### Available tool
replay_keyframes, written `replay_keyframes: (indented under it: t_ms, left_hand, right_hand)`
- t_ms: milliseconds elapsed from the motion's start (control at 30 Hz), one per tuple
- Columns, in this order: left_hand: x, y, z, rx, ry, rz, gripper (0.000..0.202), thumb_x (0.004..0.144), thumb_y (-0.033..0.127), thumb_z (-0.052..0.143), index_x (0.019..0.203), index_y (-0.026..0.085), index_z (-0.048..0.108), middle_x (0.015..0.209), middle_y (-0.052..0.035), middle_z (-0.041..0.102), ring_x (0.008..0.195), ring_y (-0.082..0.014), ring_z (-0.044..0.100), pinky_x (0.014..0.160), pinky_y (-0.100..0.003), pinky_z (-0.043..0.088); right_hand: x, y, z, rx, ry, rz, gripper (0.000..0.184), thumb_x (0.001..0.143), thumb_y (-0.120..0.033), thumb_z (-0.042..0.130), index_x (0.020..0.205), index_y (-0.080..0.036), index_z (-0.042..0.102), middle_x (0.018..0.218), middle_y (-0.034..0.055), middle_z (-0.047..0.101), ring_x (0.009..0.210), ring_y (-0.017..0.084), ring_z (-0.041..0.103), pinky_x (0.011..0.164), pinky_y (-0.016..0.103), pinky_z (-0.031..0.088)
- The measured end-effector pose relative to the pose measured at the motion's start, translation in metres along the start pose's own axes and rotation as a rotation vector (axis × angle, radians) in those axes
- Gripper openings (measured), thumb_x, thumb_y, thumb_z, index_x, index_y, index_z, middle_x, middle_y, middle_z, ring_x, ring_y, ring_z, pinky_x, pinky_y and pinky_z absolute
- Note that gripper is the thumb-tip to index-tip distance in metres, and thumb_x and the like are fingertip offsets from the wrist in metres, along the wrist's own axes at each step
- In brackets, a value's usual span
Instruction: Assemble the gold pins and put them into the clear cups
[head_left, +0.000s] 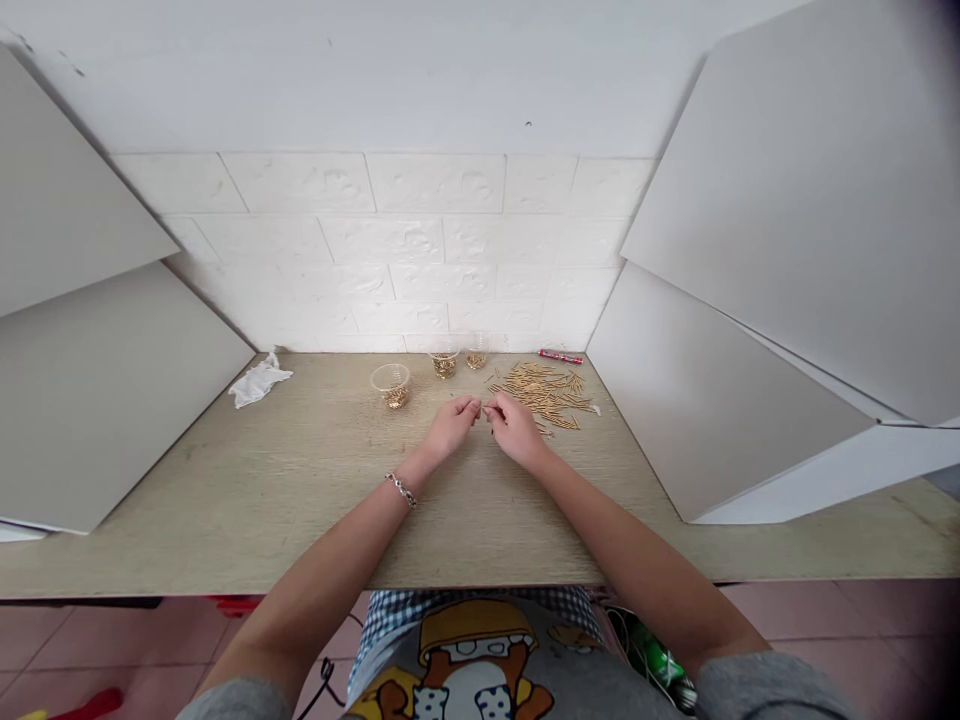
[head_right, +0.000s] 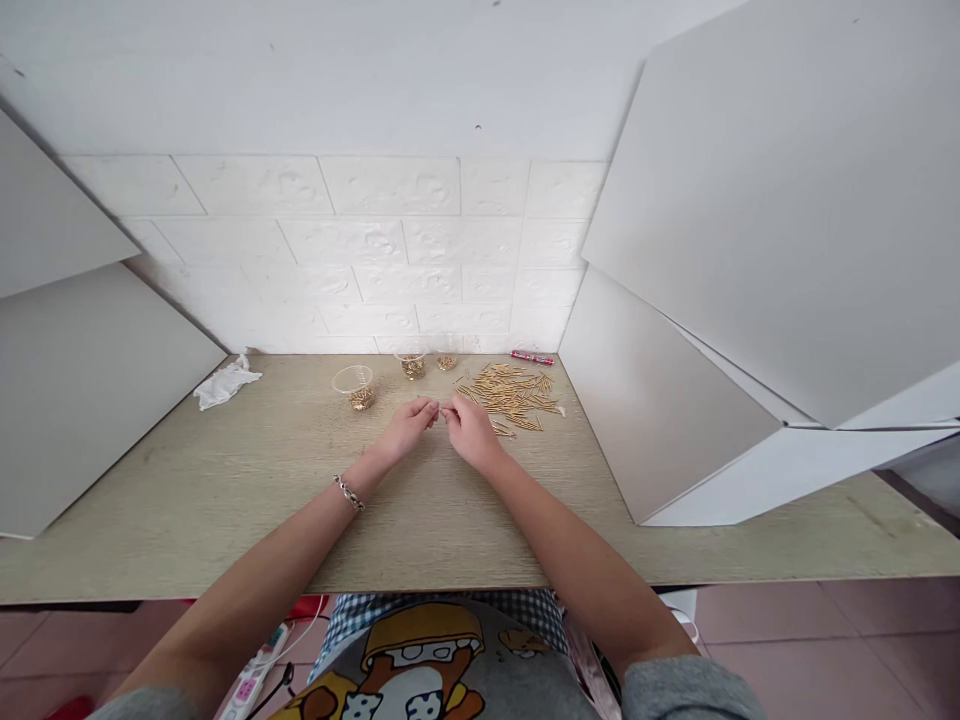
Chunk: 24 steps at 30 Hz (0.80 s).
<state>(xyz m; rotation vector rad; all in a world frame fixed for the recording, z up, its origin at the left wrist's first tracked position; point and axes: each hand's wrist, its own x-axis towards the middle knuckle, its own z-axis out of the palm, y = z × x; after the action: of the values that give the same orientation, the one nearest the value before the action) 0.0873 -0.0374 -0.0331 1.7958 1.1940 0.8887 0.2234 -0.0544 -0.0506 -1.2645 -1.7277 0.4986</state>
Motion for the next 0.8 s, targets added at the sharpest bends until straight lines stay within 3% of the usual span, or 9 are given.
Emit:
replay_keyframes:
  t_ms: [400, 800]
  left_hand:
    - [0.002, -0.005, -0.002, 0.0, 0.034, 0.035, 0.034, 0.082, 0.04, 0.037, 0.059, 0.017, 0.046, 0.057, 0.0025, 0.046, 0.06, -0.0124, 0.044, 0.06, -0.025, 0.035]
    - [0.009, -0.012, -0.008, -0.302, -0.009, -0.19, 0.035, 0.071, 0.048, 0.056, 0.069, 0.013, 0.063, 0.069, -0.0021, 0.063, 0.058, -0.01, 0.05, 0.053, -0.022, 0.034]
  right_hand:
    - [0.0, 0.004, 0.005, 0.034, 0.015, -0.011, 0.015, 0.083, -0.022, 0.046, 0.07, -0.019, 0.054, 0.066, 0.0, 0.058, 0.059, 0.012, 0.05, 0.059, 0.023, 0.036]
    - [0.003, 0.002, -0.006, -0.146, -0.048, -0.126, 0.023, 0.084, -0.015, 0.048, 0.094, -0.019, 0.069, 0.084, 0.0058, 0.067, 0.073, 0.016, 0.057, 0.068, 0.027, 0.042]
